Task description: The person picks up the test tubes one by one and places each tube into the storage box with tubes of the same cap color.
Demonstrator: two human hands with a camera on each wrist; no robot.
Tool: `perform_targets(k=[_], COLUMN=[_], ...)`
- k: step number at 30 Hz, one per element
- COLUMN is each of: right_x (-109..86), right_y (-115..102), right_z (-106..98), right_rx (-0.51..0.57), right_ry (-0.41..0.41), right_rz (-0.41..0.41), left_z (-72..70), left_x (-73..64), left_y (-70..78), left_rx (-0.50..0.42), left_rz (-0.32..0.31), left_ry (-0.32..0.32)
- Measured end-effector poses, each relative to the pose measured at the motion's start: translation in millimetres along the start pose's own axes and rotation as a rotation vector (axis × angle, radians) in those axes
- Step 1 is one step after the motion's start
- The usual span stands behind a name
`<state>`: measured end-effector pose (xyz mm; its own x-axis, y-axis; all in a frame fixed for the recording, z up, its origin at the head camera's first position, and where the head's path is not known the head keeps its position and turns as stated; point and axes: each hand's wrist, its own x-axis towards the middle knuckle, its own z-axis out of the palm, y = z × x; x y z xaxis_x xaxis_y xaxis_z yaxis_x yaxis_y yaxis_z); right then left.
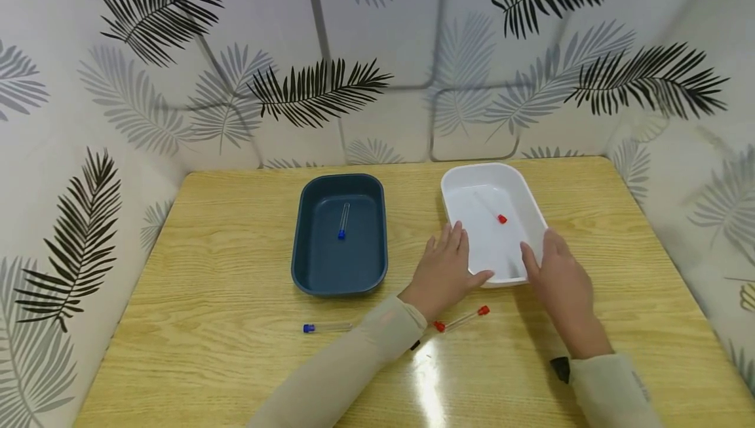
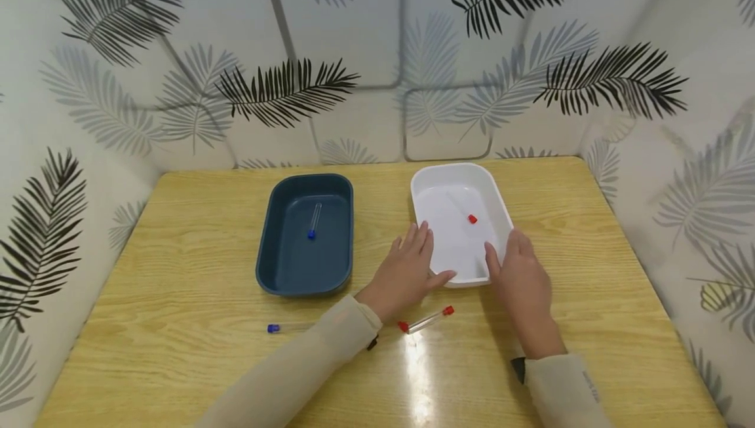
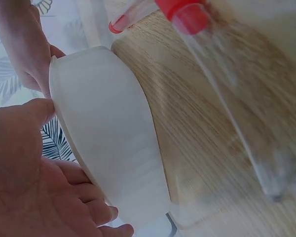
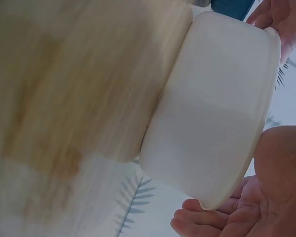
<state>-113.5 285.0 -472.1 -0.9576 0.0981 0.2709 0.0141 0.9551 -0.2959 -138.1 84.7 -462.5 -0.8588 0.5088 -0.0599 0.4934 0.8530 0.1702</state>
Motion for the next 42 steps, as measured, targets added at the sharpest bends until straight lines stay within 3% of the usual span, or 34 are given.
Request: perform_targets(k=[5,13,17,42], right_x=[-2.9,-5.4,-8.1,-17.4], right_y=[-6,-13,-17,-43], right_z=[0,1,2,10], right_rx=[-0.003,-0.011,-0.008,0.014], right_ry=[0.016,-0.108,-0.130,-0.106], right_rz=[-0.014,0.037,0.038,-0.053], left_z=[-2.3,-2.2,-1.7,-4.6], left_x=[-6.4,-14.5,-17.7,-37.1], left_y=[-3.0,-10.2,-15.3,-40.2], left_rx=[0.001,-0.004,-0.018,0.026], left_rz=[-0.004,-0.015,-0.028,-0.062], left_ry=[0.003,0.016,0.012,0.076])
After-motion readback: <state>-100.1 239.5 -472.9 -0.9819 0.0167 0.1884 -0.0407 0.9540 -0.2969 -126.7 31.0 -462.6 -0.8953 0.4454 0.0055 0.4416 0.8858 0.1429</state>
